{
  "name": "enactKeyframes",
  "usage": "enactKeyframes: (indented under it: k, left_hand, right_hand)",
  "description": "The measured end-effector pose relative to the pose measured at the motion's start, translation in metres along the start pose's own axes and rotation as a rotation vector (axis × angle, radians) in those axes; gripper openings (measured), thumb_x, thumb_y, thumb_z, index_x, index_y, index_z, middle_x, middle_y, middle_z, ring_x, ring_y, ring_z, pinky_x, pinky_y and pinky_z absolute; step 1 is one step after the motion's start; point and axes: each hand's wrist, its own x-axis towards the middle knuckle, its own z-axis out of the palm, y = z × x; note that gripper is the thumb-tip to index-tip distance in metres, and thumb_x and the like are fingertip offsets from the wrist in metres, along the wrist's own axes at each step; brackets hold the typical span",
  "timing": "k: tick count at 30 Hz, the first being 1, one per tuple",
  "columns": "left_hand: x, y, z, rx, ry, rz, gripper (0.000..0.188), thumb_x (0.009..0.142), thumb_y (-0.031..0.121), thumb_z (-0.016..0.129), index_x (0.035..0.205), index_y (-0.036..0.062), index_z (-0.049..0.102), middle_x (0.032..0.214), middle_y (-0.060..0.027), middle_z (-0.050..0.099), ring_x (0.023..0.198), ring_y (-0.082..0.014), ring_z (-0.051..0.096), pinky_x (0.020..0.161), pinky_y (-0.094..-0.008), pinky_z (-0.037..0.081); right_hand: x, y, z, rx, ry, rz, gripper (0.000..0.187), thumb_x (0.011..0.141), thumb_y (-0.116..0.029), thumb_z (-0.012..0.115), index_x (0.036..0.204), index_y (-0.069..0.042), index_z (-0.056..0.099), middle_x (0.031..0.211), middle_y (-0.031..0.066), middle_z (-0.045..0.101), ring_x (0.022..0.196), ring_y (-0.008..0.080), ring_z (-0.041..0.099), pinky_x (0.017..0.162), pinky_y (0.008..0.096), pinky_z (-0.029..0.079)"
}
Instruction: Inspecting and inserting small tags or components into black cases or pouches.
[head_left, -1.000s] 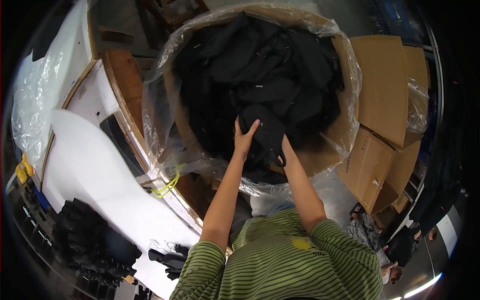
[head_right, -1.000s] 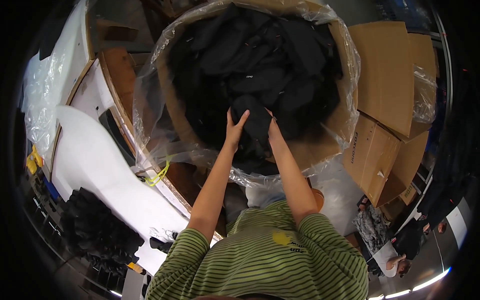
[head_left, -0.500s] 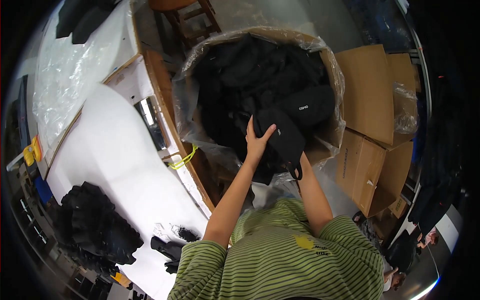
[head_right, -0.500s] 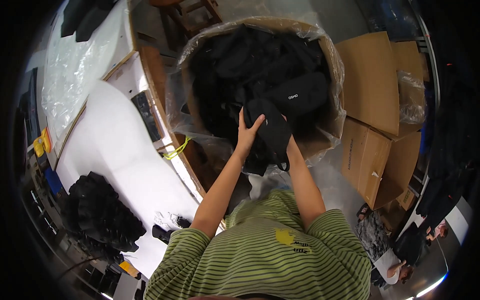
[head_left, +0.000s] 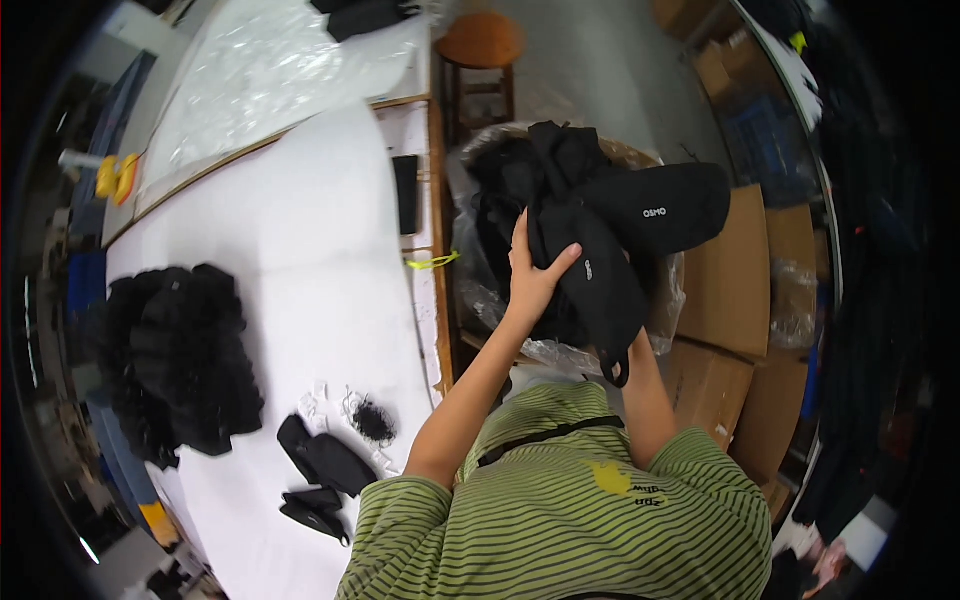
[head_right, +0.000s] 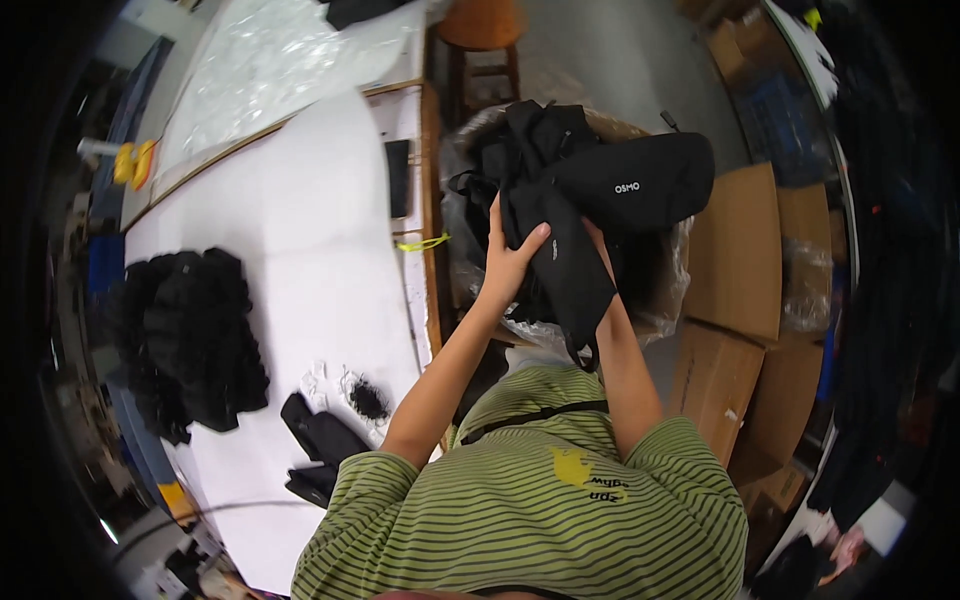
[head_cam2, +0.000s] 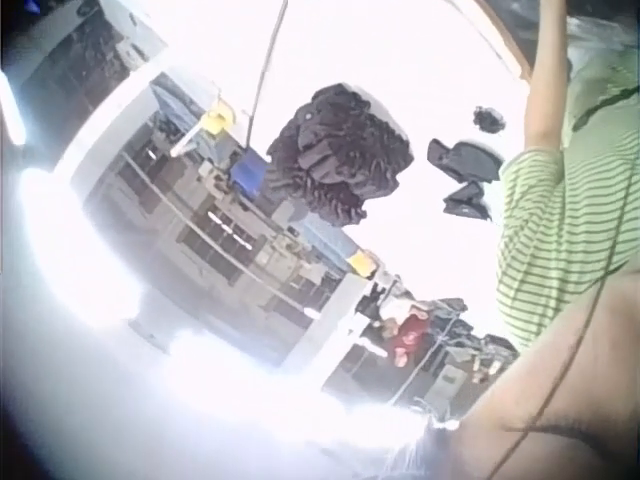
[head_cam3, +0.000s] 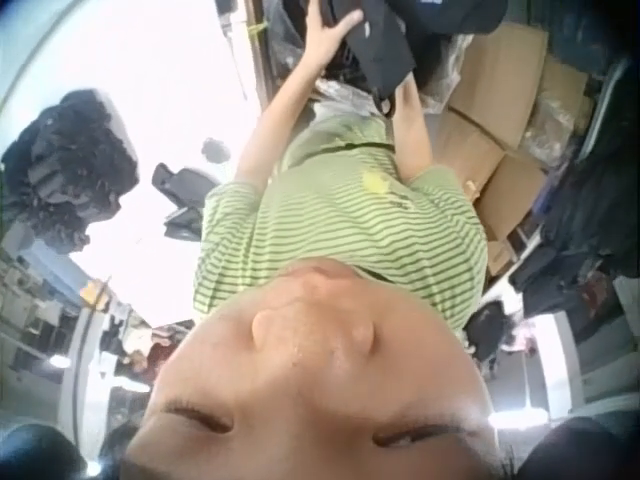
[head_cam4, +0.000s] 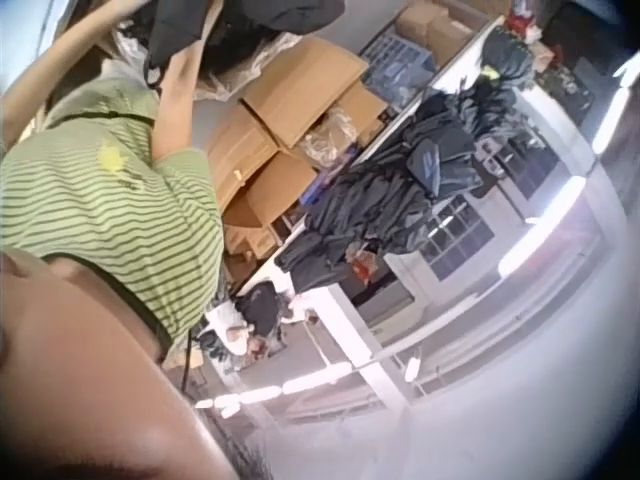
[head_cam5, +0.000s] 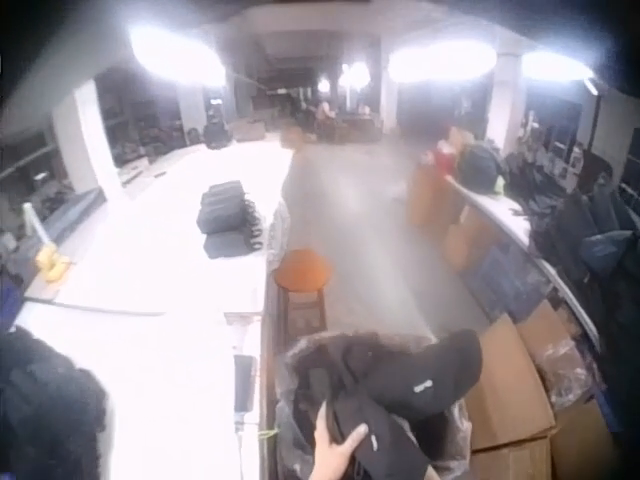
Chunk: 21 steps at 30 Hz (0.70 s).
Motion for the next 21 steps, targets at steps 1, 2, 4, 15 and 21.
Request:
enactKeyframes:
  k: [1,2,4,15,21]
  left_hand:
    - [-0.012,0.013,-0.011,-0.003,0.035,0.03,0.089,0.071,0.038,0.076,0.141,0.0121,0.028,0.138,-0.0178,0.036,0.124,-0.0326,0.034,0.103,-0.0421,0.029]
    - [-0.026,0.026,-0.023,-0.036,0.069,0.061,0.09,0.071,0.035,0.076,0.141,0.0113,0.027,0.135,-0.0189,0.037,0.123,-0.0319,0.036,0.103,-0.0409,0.03]
    - [-0.057,0.055,-0.054,-0.061,0.158,0.117,0.091,0.07,0.032,0.077,0.142,0.0106,0.025,0.133,-0.0199,0.038,0.122,-0.0311,0.037,0.103,-0.0398,0.031]
    - [-0.312,0.092,-0.241,-0.115,0.984,0.492,0.089,0.07,0.022,0.079,0.141,0.0123,0.026,0.124,-0.0161,0.042,0.115,-0.0266,0.045,0.099,-0.0363,0.036]
    - [-0.417,0.079,-0.309,0.362,1.508,0.106,0.086,0.071,0.045,0.073,0.14,0.0201,0.03,0.14,-0.0223,0.028,0.127,-0.0379,0.03,0.099,-0.0495,0.029]
  right_hand:
    - [-0.003,-0.008,0.003,0.61,-0.06,0.263,0.038,0.087,-0.022,0.055,0.116,0.0,0.054,0.105,0.0104,0.061,0.094,0.0212,0.06,0.082,0.0305,0.049]
    - [-0.006,-0.019,0.007,1.214,-0.152,0.541,0.04,0.087,-0.027,0.054,0.117,0.0,0.055,0.103,0.0096,0.062,0.091,0.02,0.062,0.08,0.0294,0.051]
    - [-0.012,-0.064,0.015,1.226,-0.229,0.505,0.042,0.087,-0.03,0.053,0.117,0.001,0.055,0.102,0.0097,0.062,0.088,0.019,0.062,0.077,0.0286,0.051]
    - [-0.108,-0.321,0.106,0.972,-1.151,-0.001,0.04,0.085,-0.027,0.056,0.114,0.001,0.055,0.1,0.0095,0.063,0.088,0.0175,0.063,0.078,0.0266,0.051]
    - [-0.189,-0.417,0.151,1.16,-1.172,-0.466,0.042,0.082,0.0,0.055,0.123,-0.002,0.05,0.111,0.0108,0.06,0.102,0.0193,0.057,0.091,0.0287,0.044]
